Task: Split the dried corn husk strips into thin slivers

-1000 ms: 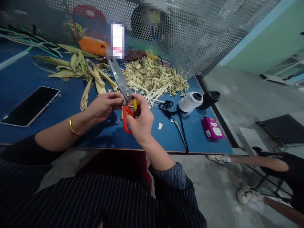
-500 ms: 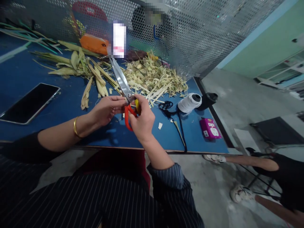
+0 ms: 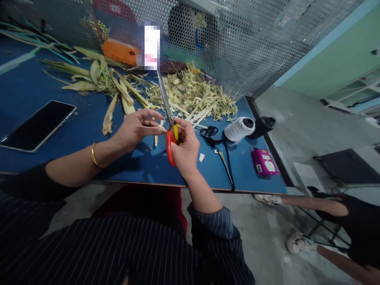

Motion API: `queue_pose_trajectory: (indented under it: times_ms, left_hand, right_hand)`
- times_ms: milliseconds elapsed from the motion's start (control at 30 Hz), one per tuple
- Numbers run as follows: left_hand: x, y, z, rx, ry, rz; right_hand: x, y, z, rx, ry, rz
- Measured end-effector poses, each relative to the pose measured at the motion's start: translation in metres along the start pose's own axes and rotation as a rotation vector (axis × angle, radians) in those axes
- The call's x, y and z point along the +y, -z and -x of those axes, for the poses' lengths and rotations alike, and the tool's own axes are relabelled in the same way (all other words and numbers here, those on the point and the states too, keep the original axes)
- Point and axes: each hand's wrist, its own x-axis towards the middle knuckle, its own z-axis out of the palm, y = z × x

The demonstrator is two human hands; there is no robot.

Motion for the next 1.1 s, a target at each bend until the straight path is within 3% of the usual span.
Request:
queue_pose_trajectory:
  times_ms: [133,300,667,933,1100]
  left_hand:
    - [0.001,0.002,0.0,-0.01,0.012,-0.088]
    - [-0.001,0.0,0.0,0.036,0.106,-0.01]
    - [-0.004,0.001,0.002,-0.024,0.176,0.037]
    - [0.003,0.001,0.002,-0.026,0.082,-0.174]
    - [0.003,0.005,-0.003,0.057,0.078,-0.047]
  right_hand:
    - [0.0,0.001,-0.001,0.005,-0.022,-0.044]
    - [0.004,0.0,-0.003,-0.031,-0.096,-0.123]
    - [0.004,0.002,-0.005,-0.023,-0.11,-0.202]
    - [0.004,0.001,-0.005,-0.041,-0.083,-0.125]
    - [0.0,0.015,-0.004,0.005,-0.044,-0.055]
